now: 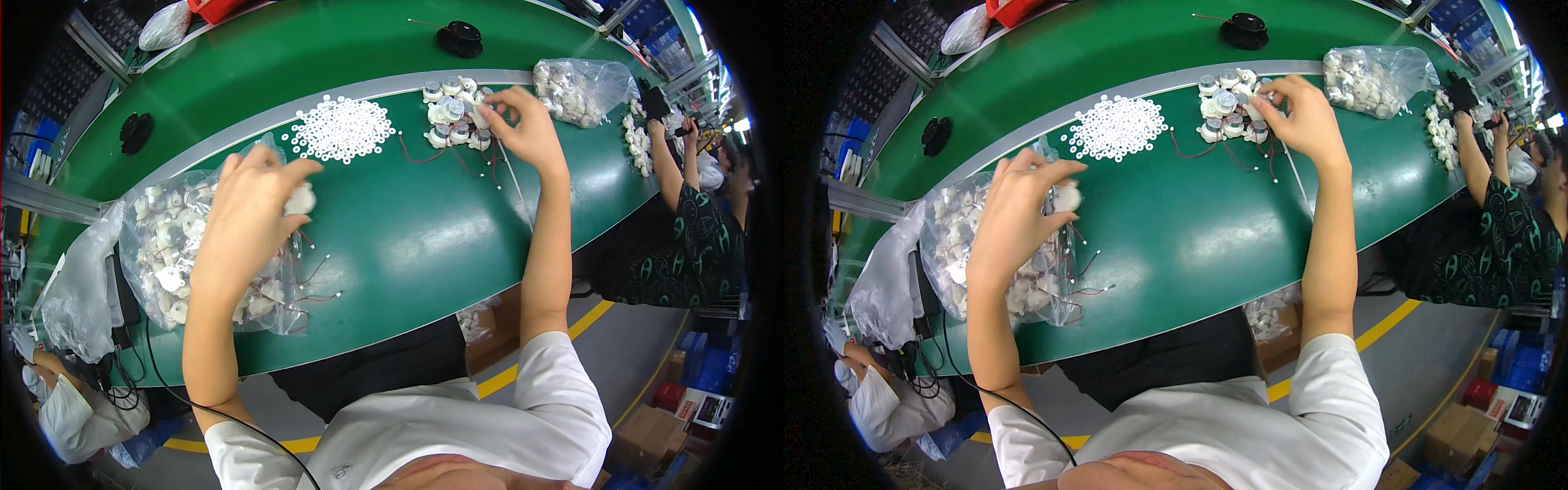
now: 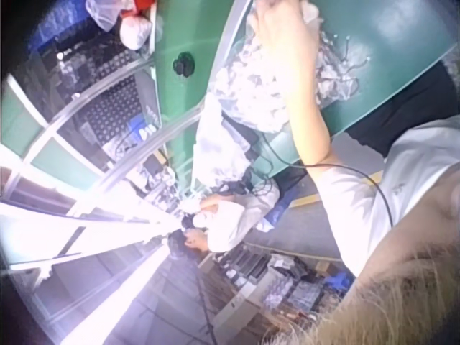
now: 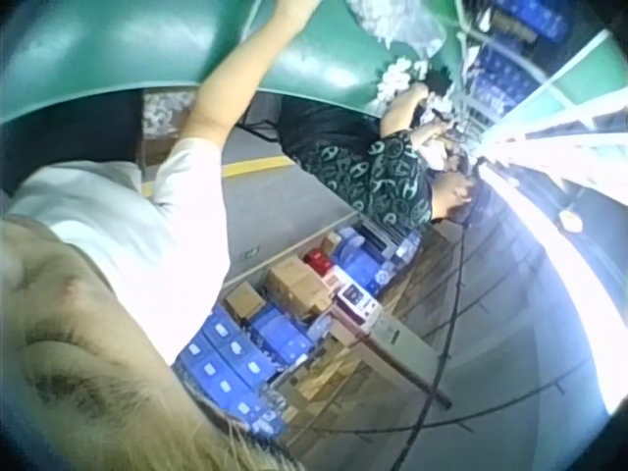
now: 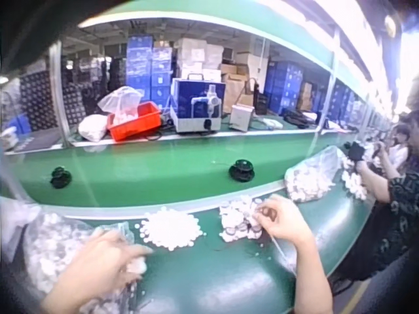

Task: Assembling small light components by attaching white plastic rings to LED units.

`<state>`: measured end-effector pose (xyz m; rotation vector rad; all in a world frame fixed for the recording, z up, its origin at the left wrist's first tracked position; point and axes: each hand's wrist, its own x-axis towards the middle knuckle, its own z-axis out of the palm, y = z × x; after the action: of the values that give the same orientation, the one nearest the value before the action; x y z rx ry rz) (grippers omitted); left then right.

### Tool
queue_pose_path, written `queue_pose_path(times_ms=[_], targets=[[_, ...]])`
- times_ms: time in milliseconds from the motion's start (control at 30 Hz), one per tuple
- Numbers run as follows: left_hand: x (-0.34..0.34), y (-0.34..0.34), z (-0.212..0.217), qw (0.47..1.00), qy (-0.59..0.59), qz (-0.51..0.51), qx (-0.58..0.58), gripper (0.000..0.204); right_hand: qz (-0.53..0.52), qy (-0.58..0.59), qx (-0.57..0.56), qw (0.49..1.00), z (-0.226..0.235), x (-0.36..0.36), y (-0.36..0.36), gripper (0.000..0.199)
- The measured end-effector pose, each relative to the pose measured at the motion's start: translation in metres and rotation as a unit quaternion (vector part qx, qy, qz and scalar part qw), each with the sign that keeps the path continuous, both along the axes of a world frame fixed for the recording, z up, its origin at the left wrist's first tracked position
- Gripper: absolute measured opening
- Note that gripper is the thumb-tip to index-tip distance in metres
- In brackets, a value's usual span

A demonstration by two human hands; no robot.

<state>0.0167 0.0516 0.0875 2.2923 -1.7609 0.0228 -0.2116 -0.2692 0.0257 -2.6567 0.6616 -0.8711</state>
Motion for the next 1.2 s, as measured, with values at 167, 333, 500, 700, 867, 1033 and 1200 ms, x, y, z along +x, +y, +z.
queue_pose_path(times_ms=[167, 333, 500, 700, 867, 1033, 1200], targets=[[-0.006, -0.019, -0.017, 0.944, 0.257, -0.146, -0.145, 0.052, 0.020, -0.192, 0.040, 0.980, 0.008, 0.028, 0.032, 0.021], [-0.011, -0.035, -0.050, 0.901, 0.362, -0.102, -0.215, 0.046, 0.354, -0.157, 0.380, 0.840, -0.023, 0.057, 0.106, 0.047], [-0.015, -0.037, -0.064, 0.922, 0.282, -0.097, -0.247, 0.066, 0.324, -0.112, 0.537, 0.771, -0.030, 0.069, 0.138, 0.034], [-0.014, -0.036, -0.082, 0.953, 0.240, -0.009, -0.182, 0.070, 0.205, -0.158, 0.570, 0.780, -0.042, 0.068, 0.099, 0.050], [-0.014, -0.035, -0.088, 0.971, 0.184, -0.006, -0.151, 0.060, 0.282, -0.155, 0.697, 0.641, -0.034, 0.065, 0.091, 0.051], [-0.013, -0.035, -0.086, 0.983, 0.144, -0.018, -0.116, 0.051, 0.315, -0.045, 0.757, 0.571, -0.028, 0.060, 0.102, 0.041], [-0.019, -0.036, -0.080, 0.976, 0.163, -0.030, -0.139, 0.048, 0.367, -0.045, 0.774, 0.514, -0.032, 0.056, 0.092, 0.052]])
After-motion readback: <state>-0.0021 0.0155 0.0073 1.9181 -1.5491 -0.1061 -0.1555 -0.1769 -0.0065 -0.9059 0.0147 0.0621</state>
